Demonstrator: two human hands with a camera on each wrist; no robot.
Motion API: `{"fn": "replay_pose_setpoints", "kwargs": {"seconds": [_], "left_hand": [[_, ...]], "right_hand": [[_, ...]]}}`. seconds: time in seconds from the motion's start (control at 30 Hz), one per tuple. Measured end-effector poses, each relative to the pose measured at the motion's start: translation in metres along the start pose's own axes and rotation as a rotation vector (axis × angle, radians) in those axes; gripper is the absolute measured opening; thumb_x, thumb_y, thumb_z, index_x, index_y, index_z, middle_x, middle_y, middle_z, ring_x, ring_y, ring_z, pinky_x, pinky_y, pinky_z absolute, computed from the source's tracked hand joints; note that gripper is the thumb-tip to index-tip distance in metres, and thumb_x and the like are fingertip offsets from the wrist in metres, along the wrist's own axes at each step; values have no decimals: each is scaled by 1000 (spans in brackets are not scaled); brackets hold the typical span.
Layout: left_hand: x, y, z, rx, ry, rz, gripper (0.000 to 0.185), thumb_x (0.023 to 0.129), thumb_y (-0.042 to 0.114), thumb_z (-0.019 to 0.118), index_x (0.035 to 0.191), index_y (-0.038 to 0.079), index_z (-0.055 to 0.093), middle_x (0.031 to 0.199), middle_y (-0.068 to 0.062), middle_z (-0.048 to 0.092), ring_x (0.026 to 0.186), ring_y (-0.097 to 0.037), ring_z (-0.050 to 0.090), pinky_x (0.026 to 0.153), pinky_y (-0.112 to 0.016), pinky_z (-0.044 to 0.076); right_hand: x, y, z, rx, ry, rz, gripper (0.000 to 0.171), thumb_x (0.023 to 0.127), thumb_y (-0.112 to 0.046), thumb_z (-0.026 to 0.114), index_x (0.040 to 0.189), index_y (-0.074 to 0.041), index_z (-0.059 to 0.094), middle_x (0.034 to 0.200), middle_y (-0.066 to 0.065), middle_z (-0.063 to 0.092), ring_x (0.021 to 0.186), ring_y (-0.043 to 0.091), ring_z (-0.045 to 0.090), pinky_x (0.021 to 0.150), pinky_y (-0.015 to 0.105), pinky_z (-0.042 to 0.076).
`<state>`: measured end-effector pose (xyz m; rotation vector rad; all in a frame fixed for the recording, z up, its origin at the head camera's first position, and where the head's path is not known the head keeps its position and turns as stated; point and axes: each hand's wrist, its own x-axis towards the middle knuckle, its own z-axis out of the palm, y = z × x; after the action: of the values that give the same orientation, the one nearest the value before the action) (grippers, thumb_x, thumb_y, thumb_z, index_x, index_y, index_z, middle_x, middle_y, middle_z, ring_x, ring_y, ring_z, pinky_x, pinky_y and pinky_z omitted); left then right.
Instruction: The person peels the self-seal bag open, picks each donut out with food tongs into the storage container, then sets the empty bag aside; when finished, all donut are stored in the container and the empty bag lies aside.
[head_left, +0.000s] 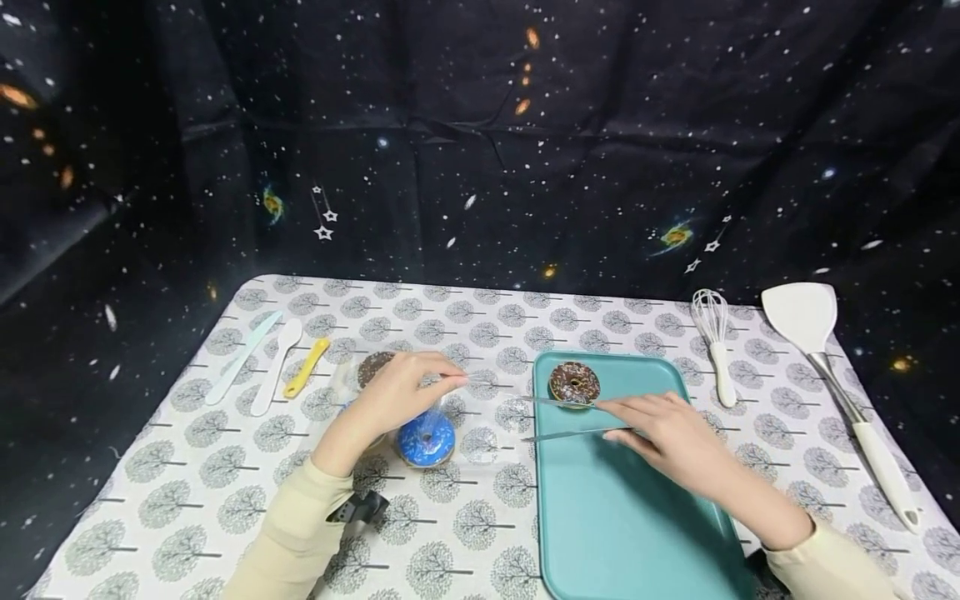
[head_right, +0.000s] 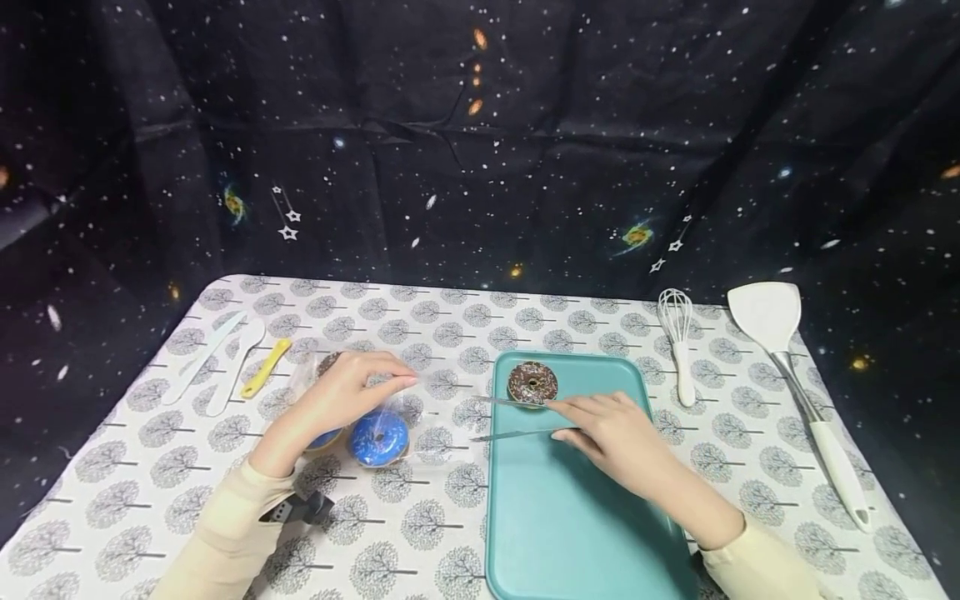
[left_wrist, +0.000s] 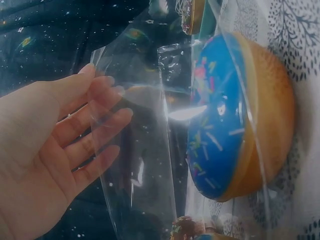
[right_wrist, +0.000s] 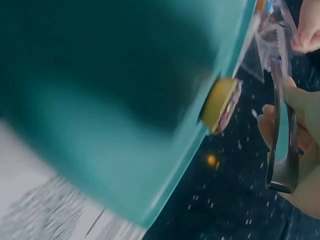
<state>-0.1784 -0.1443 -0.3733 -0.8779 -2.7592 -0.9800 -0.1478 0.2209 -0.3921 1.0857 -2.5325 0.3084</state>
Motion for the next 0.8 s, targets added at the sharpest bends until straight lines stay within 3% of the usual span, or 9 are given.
{"fn": "replay_pose_setpoints", "kwargs": {"seconds": [0.53,0.8], "left_hand": [[1,-2,-2,-12,-1,0,22,91,30,60,103,17,72,105,2,70,103,-17,63,96,-38,48],[1,-1,-2,-14,-10,-3,23,91,31,60,104,16,72,105,2,70,102,-16,63,95,-37,48]], "right_hand": [[56,-25,34,46,-87,-181,45,84,-34,67,123,-14,61,114,1,65,102,19,61,88,38,48],[66,-35,45,67,-129,-181,44,84,-35,67,124,-16,61,111,-1,65,98,15,60,81,32,47]]}}
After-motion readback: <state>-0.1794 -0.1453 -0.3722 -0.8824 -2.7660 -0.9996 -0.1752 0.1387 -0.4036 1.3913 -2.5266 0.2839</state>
